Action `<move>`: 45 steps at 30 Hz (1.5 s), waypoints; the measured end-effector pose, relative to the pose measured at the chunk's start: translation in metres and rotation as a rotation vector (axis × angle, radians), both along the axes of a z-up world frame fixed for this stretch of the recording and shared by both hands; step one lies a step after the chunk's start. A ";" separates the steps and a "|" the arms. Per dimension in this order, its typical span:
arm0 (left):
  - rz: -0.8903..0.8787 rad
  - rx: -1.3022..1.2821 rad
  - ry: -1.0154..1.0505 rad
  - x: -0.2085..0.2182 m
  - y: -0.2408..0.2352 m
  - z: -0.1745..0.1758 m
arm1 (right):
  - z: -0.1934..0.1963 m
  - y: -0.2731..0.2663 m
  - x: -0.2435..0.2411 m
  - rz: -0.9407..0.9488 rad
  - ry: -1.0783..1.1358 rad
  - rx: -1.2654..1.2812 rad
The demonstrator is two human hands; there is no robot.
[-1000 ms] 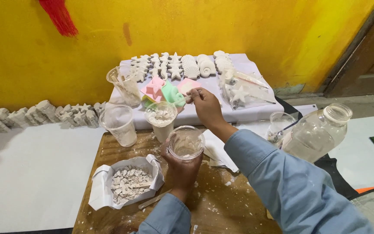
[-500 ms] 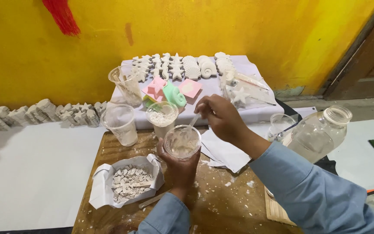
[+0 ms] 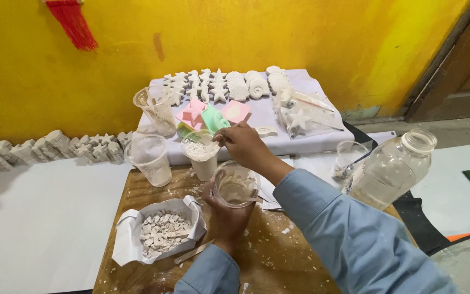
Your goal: Mixing casting powder with water in a cup and pouring the mixture into a star-shaped mold.
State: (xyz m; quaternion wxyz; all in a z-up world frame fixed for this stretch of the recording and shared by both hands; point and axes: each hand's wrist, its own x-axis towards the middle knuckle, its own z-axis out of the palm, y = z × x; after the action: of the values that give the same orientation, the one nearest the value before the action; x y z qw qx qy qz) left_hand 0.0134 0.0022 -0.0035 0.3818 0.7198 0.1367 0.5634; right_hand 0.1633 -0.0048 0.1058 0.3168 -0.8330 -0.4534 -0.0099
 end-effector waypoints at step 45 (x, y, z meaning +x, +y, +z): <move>-0.644 0.451 -0.097 0.005 0.007 -0.011 | -0.061 -0.173 -0.101 0.175 -0.551 0.337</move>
State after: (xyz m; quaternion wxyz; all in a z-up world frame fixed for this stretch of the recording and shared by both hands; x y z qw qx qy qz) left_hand 0.0180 0.0091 -0.0146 0.3772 0.7642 -0.2415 0.4641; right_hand 0.0625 -0.1775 0.0449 0.3154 -0.6928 -0.5838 -0.2825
